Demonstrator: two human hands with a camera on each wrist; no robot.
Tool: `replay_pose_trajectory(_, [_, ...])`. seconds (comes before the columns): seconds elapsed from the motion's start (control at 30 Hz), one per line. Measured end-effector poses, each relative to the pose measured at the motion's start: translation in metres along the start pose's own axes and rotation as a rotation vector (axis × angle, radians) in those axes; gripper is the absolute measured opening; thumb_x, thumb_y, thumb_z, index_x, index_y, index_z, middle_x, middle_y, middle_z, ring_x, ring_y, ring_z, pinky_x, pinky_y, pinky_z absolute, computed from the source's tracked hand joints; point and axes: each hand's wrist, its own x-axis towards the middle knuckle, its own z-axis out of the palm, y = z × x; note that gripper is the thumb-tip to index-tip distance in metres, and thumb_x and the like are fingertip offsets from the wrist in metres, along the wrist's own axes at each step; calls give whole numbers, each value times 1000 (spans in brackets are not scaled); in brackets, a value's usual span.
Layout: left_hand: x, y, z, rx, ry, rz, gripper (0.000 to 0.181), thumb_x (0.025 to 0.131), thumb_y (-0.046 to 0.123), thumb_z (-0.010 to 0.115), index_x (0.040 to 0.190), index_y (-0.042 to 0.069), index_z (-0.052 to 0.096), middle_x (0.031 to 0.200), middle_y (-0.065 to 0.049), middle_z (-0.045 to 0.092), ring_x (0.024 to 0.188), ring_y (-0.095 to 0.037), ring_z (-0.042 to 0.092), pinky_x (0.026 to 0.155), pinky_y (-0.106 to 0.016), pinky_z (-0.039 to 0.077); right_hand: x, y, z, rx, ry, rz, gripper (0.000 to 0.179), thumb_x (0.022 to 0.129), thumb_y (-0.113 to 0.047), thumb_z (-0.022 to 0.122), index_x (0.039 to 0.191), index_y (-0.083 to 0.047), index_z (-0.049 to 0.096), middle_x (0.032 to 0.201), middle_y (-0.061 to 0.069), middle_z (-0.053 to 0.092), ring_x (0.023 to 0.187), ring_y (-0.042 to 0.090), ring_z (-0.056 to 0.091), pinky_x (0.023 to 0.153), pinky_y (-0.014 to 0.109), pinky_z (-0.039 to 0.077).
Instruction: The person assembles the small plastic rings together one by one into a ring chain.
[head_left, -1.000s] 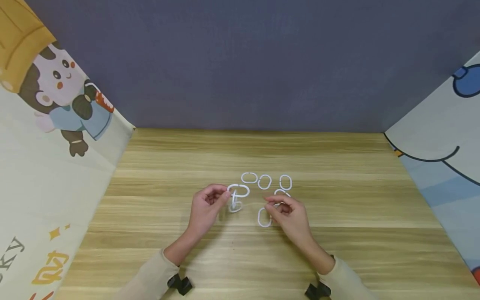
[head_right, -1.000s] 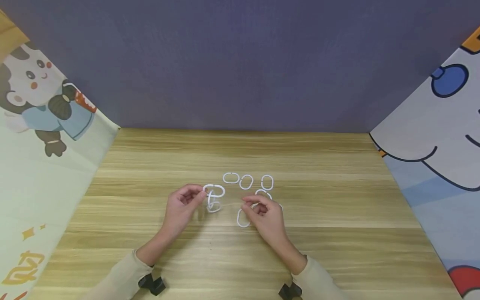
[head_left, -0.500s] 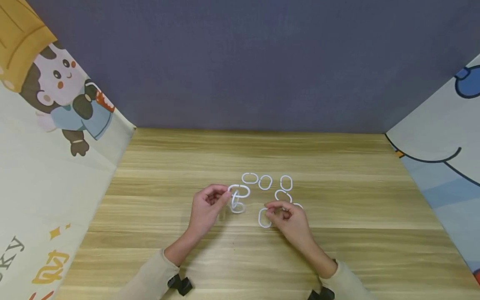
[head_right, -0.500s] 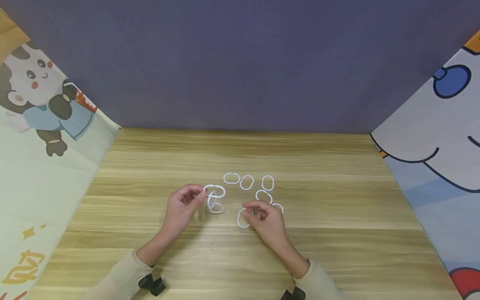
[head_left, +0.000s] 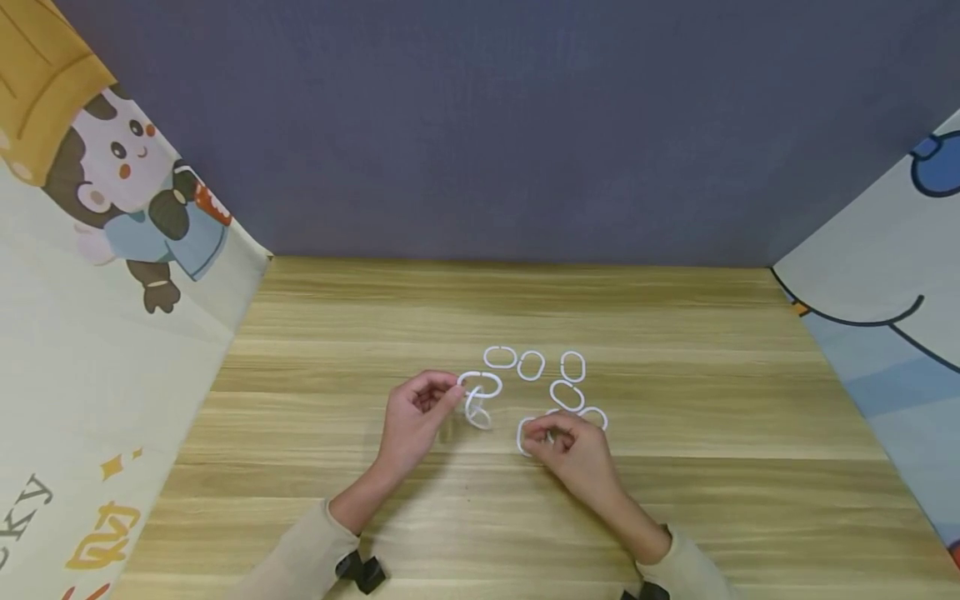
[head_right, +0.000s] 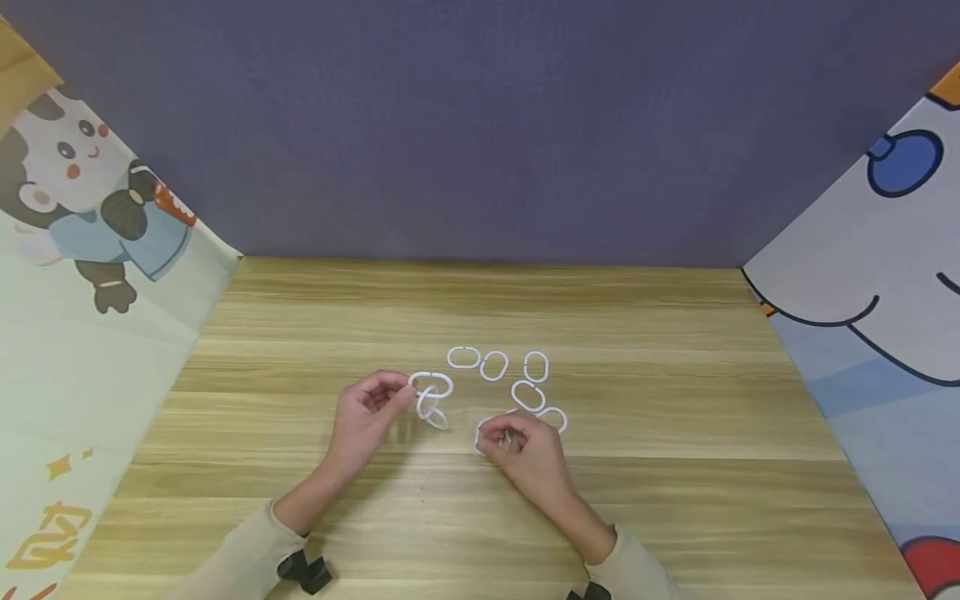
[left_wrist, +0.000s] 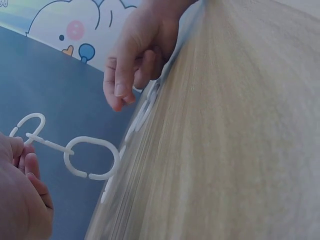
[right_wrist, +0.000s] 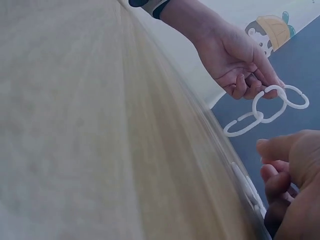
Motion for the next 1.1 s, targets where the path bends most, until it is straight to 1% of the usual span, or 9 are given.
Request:
replay_pose_trajectory(0.27, [1,0,0,-10,4,-4,14,98,-6,78,109,-15,74,94,-8,77,78,-7,66,69,-16,54,0,3,1,-181,9,-95,24,76,-2,100,88,-14,84,80,-6,71,58,-1,49,48,17,41])
replay_pose_trajectory(0.37, [1,0,0,-11,2,-1,14,98,-5,78,109,-14,74,94,-6,77,78,-7,66,69,-17,53,1,4,1,-256,0,-113,26,74,-4,102,86,-17,84,79,-10,69,58,-2,49,49,17,41])
replay_pose_trajectory(0.47, [1,-1,0,-10,3,3,14,98,-4,79,108,-13,74,93,-3,77,78,-7,65,68,-16,53,1,3,1,-300,-11,-106,27,73,-6,103,84,-19,83,78,-14,67,58,-3,49,49,17,41])
replay_pose_trajectory(0.6, [1,-1,0,-7,4,11,13,99,-4,78,107,-13,74,93,1,76,77,-7,65,67,-16,52,0,2,1,-322,-27,-100,26,72,-8,103,83,-20,83,77,-17,65,58,-5,48,49,18,40])
replay_pose_trajectory(0.8, [2,-2,-1,-14,-1,-2,13,98,-4,79,108,-12,75,91,3,75,76,-7,64,66,-16,52,0,3,3,-359,-45,-108,28,71,-8,104,81,-22,83,76,-15,64,60,-5,47,52,18,41])
replay_pose_trajectory(0.9, [2,-2,-1,-15,-3,0,13,98,-5,78,108,-13,74,92,2,75,77,-7,65,67,-16,52,0,4,2,-377,-47,-113,29,71,-8,105,80,-22,82,76,-16,63,61,-5,48,53,19,43])
replay_pose_trajectory(1.03, [2,-1,-1,-11,0,1,14,99,-4,78,108,-14,74,94,-4,76,78,-8,65,69,-16,53,0,5,2,-390,-45,-137,29,71,-8,105,79,-22,81,77,-15,64,62,-6,48,53,19,44])
replay_pose_trajectory(1.1, [2,-1,-1,-10,1,0,14,99,-4,78,108,-13,74,94,-5,76,78,-8,65,69,-16,53,1,4,2,-400,-43,-153,29,71,-8,105,78,-22,80,77,-15,64,62,-6,48,53,18,43])
